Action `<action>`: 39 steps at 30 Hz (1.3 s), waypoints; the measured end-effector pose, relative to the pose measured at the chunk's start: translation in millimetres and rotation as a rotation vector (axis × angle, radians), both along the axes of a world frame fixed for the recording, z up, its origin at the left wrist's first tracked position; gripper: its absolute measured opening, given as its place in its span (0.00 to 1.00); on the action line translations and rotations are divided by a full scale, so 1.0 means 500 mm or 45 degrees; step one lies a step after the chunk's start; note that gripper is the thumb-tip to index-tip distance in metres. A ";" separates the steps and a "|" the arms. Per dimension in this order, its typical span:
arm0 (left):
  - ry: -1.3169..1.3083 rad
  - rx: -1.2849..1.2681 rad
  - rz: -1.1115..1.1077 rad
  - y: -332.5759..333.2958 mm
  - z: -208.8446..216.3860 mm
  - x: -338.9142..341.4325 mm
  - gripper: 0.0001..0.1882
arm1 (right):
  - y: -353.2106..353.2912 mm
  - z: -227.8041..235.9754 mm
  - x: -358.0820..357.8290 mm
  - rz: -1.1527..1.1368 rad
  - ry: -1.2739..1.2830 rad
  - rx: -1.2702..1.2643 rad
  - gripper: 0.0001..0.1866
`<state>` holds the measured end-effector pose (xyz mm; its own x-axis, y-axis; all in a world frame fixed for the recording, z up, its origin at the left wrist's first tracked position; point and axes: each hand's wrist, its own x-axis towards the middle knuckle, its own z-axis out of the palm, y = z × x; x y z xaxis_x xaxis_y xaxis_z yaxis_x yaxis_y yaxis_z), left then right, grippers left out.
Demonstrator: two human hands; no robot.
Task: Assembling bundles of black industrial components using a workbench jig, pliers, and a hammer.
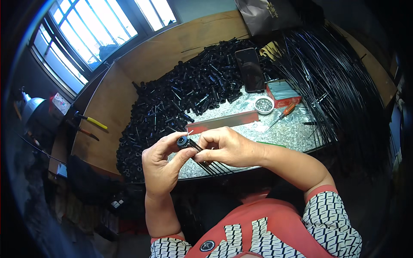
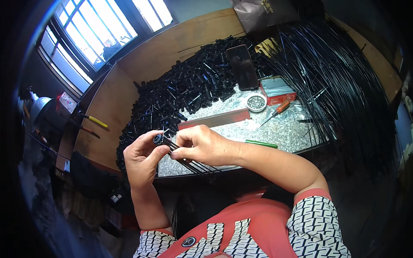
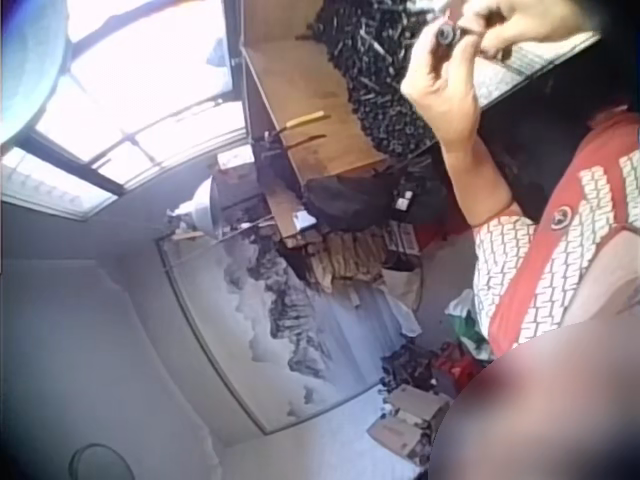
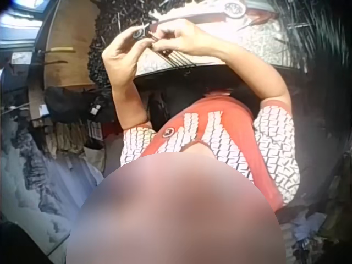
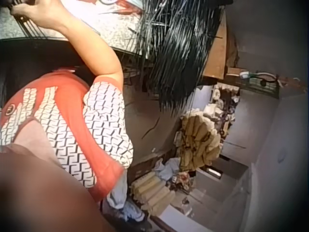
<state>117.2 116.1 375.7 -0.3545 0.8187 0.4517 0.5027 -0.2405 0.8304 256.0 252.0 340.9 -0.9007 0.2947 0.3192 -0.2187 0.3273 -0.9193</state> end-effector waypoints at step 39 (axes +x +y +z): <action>-0.037 0.270 0.316 0.008 -0.219 0.055 0.03 | 0.037 -0.181 0.124 -0.602 -0.385 1.221 0.19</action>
<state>144.5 120.1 266.3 -0.5467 0.5947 0.5895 0.5445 -0.2824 0.7898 317.8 270.6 250.6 -0.8421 0.3774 0.3852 0.3061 0.9226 -0.2347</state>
